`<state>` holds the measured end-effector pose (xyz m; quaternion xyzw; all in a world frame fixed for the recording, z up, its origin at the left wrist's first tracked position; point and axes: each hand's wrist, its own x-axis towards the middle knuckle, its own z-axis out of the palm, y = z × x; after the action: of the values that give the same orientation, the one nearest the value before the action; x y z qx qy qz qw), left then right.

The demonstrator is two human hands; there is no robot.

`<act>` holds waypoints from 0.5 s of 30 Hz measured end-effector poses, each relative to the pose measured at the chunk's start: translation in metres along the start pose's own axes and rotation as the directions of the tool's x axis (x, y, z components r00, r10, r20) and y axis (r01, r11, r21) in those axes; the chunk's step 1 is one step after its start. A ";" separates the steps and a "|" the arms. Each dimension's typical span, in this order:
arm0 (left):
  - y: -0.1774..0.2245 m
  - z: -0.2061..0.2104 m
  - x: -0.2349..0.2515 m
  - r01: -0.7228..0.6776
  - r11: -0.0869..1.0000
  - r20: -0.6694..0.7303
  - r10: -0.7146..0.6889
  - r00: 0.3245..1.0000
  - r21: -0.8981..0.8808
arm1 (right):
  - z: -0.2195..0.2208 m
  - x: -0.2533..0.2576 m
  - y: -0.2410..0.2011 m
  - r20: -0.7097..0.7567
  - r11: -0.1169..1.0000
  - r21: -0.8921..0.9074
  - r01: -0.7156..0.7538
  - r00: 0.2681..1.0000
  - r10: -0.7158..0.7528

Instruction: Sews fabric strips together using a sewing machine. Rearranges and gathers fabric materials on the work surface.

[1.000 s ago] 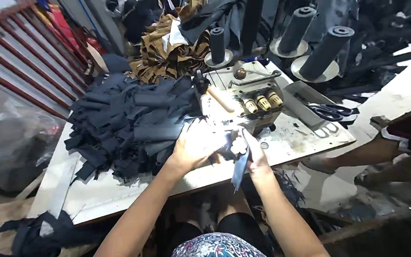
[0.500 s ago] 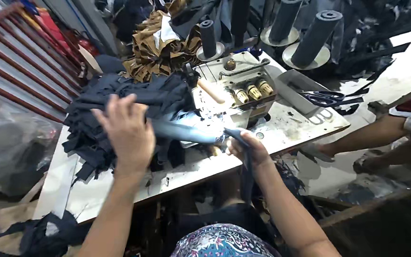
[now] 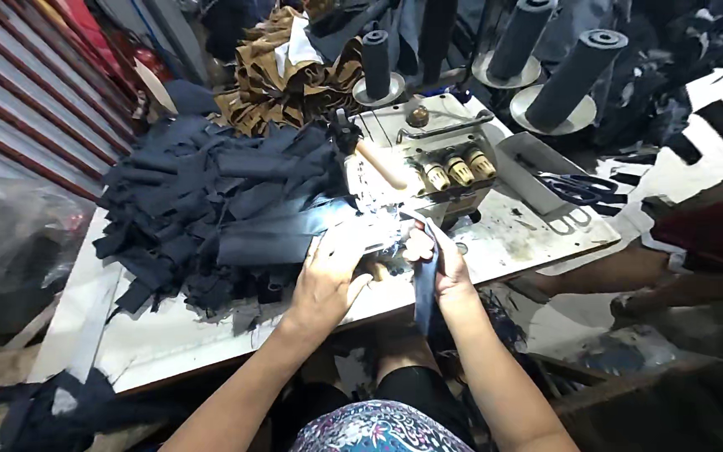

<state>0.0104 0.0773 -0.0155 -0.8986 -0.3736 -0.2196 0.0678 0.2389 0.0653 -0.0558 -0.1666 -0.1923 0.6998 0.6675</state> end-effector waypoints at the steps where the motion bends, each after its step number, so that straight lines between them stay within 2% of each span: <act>1: 0.001 0.000 0.002 0.015 1.000 0.004 -0.015 1.000 -0.007 | 0.001 0.002 0.001 -0.027 1.000 -0.006 0.010 1.000 -0.010; 6: -0.008 0.001 0.016 0.013 0.998 0.023 -0.011 1.000 -0.061 | 0.007 0.006 0.004 -0.133 0.998 -0.046 0.031 0.990 -0.036; 10: -0.019 -0.001 0.031 0.000 0.998 0.076 0.005 0.997 -0.064 | 0.006 -0.001 0.008 -0.155 0.955 -0.295 0.016 0.986 -0.065; 12: -0.013 -0.014 0.033 0.119 0.982 0.177 -0.092 0.980 -0.148 | 0.015 -0.016 0.011 -0.098 0.886 -0.463 -0.001 0.994 -0.050; 13: -0.004 -0.021 0.030 0.176 0.959 0.173 -0.139 0.975 -0.224 | 0.025 -0.027 0.011 -0.029 0.834 -0.551 0.020 0.999 -0.043; 15: 0.021 -0.033 0.019 0.163 0.892 0.023 -0.169 0.985 -0.422 | 0.042 -0.048 0.012 0.151 0.777 -0.627 0.058 0.987 0.048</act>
<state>0.0256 0.0648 0.0232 -0.8551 -0.3920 -0.3069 -0.1446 0.2109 0.0146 -0.0261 -0.3233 -0.4676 0.6045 0.5581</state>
